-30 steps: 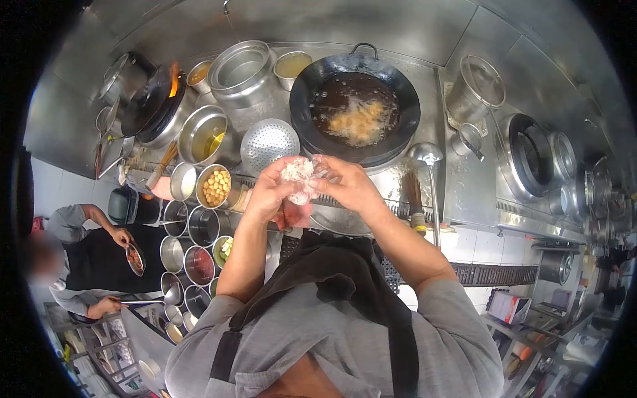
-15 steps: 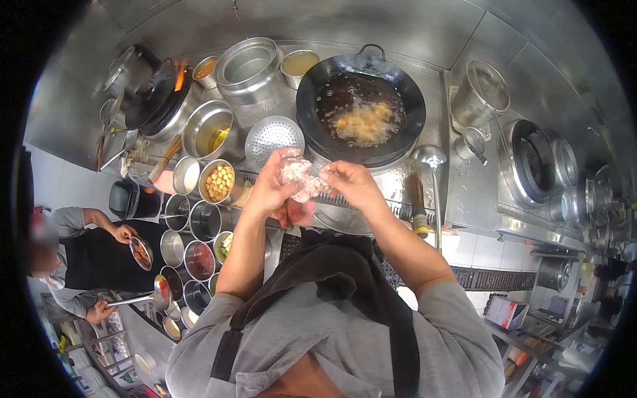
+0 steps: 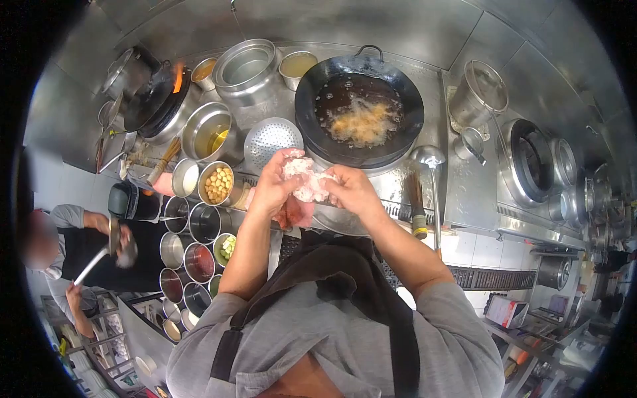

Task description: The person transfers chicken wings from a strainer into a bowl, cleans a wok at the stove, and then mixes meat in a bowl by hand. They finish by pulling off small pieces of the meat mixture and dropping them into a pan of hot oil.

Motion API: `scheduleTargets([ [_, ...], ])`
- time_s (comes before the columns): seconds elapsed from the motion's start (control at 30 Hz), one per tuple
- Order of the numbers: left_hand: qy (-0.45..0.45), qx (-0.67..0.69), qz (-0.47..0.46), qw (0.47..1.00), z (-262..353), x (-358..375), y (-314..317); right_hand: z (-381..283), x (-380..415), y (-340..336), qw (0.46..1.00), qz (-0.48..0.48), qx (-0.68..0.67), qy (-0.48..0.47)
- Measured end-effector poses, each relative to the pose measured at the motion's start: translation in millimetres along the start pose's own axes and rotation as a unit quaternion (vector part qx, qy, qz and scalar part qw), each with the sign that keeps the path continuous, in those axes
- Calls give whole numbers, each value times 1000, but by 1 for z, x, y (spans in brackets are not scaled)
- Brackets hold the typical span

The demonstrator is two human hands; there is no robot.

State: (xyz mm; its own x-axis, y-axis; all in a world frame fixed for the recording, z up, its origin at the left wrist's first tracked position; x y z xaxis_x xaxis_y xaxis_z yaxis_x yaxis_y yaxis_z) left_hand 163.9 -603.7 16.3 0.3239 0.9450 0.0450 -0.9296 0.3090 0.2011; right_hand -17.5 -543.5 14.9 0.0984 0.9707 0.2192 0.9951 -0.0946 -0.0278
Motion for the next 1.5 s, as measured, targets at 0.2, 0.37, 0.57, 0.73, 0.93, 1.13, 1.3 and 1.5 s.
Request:
scheduleTargets([
  [0.2,-57,142,49,987,4,-4,-3,2,0,1,993,14,-115,-24],
  [0.37,-112,234,100,961,13,-2,-4,8,0,-6,991,22,-126,-33],
  [0.57,-170,267,56,947,-2,0,-1,-12,8,11,988,10,-42,-149],
  [0.73,-188,266,32,945,-19,6,4,-2,3,1,974,21,88,-207],
  [0.93,-146,-2,-73,987,19,17,21,-6,5,1,936,54,211,-275],
  [1.13,-105,28,-39,993,-9,7,22,2,3,-10,970,80,139,-184],
  [1.3,-98,125,28,987,-18,-3,16,4,4,-17,995,60,-53,-54],
  [1.5,-94,211,62,971,-10,-4,16,3,7,-18,985,76,-146,-39],
])
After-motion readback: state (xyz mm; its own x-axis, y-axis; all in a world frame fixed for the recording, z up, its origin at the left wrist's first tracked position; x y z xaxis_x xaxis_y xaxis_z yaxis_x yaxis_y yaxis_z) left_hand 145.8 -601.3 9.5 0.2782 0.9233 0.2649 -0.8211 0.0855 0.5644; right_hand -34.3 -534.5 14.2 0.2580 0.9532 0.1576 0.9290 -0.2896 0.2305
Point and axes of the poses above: each hand's wrist, its own x-axis away from the middle knuckle, its own y-axis out of the palm, z = x × y, the point moved 1 cm from there along -x, towards the middle knuckle, and after that the axes turned 10 degrees about z, right-handed, at the moved point
